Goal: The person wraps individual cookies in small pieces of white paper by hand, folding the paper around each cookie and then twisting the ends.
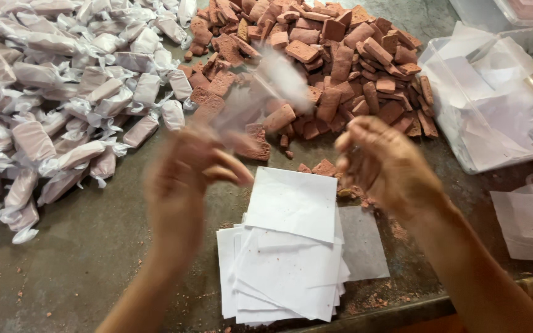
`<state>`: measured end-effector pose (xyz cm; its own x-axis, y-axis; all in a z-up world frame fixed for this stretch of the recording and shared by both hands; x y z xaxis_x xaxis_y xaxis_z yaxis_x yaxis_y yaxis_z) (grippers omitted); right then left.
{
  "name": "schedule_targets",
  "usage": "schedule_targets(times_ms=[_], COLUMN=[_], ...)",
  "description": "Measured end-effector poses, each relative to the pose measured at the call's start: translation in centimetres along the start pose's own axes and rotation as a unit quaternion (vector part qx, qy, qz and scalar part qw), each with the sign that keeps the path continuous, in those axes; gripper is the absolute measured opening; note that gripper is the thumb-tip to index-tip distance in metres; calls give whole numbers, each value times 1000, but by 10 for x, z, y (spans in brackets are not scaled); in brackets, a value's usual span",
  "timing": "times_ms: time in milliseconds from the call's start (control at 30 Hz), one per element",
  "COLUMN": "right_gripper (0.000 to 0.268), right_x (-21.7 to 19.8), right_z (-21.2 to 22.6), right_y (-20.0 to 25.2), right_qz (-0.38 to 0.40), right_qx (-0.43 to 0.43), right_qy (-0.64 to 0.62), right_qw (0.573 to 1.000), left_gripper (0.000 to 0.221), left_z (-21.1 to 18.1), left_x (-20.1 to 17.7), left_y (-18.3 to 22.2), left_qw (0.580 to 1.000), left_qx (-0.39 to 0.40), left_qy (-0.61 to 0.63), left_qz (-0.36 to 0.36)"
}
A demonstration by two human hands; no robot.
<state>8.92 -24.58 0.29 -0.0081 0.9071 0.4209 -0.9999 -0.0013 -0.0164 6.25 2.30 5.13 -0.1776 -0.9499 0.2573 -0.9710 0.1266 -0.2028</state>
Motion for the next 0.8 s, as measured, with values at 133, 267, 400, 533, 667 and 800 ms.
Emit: schedule_targets(times_ms=[133, 267, 400, 533, 667, 800], right_gripper=[7, 10, 39, 19, 23, 26], right_x=[-3, 17, 34, 0, -32, -34], right_z=[55, 46, 10, 15, 55, 50], right_y=[1, 3, 18, 33, 46, 48], right_qz=[2, 179, 340, 385, 290, 281], right_qx=[-158, -228, -317, -302, -278, -282], right_qy=[249, 497, 517, 570, 581, 576], right_qw=[956, 818, 719, 660, 708, 714], left_gripper=[60, 62, 74, 34, 31, 31], left_z=[25, 76, 78, 77, 71, 71], left_x=[-19, 28, 88, 100, 82, 62], left_y=[-21, -3, 42, 79, 94, 105], left_qw=[986, 876, 813, 789, 771, 758], left_qx=[-133, -12, 90, 156, 165, 164], left_qy=[21, -481, -536, -536, -572, -604], left_qz=[-93, 30, 208, 255, 226, 185])
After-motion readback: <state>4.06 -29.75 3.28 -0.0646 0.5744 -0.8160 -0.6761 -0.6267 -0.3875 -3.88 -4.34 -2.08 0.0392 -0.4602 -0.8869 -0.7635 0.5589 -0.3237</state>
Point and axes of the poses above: each hand's wrist, its own y-axis away from the middle knuckle, its own x-axis out of the palm, z = x × y, the point moved 7 cm from there along -y, towards the middle knuckle, and after that the axes turned 14 degrees about -x, right-handed, at the moved point
